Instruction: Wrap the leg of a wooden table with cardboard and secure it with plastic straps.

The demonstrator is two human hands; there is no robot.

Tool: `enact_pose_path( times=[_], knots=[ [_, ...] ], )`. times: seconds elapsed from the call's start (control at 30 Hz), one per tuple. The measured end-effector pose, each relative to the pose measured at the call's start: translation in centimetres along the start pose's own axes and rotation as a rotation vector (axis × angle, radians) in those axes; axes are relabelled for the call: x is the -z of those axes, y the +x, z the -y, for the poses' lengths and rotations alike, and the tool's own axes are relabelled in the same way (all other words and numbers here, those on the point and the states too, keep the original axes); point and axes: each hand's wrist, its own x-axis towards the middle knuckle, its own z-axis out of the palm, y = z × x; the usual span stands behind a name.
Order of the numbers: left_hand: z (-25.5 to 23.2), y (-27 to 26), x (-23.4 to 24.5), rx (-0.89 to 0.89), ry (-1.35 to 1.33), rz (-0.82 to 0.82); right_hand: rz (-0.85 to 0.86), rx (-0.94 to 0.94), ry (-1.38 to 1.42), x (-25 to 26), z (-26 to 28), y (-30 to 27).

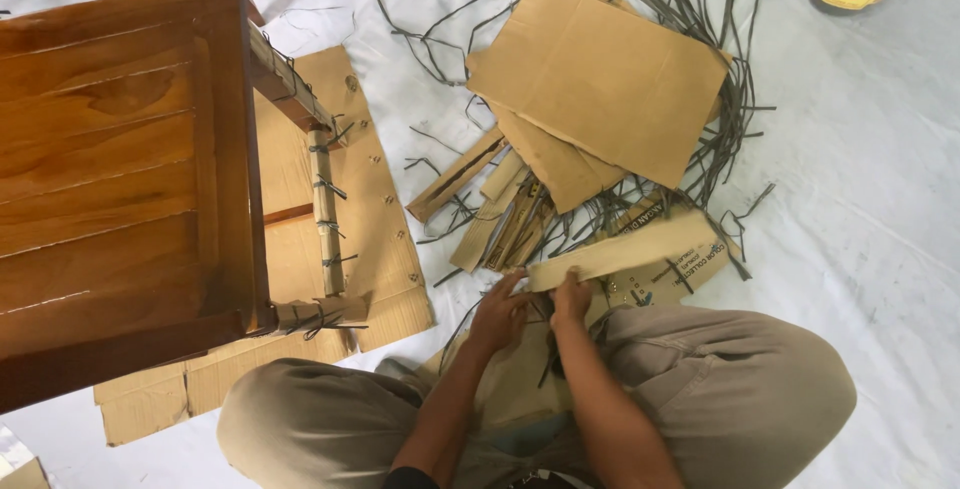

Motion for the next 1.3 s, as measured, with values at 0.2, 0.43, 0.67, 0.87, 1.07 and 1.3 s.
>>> enact_pose_path(
  times=[0.2,0.43,0.67,0.87,1.07,1.3],
  knots=[
    [3.2,-0.2,0.9,0.356,0.010,-0.113,0.001,-0.007,0.271,1.8,-2.0,6.5],
    [6.4,-0.8,0.3,0.731,0.164,0.256,0.117,-0.017,-0.018,1.8,-5.8,3.9],
    [6.7,-0.2,0.5,0.801,0.084,0.325,0.180,0.031,-0.130,1.8,-5.3,2.0],
    [3.9,0.9,1.3,0.632,0.132,-0.227,0.194,0.072,-0.261,1.2,-7.6,4.5],
    [3.6,2.4,-0.4,0.651,0.088,-0.498,0.268,0.070,-0.275,0.0,-5.2,0.5],
    [-3.7,5.1,4.0,0.703,-0.301,-0.694,0.396,0.020,-0.166,-1.0,-2.1,-2.5]
  ],
)
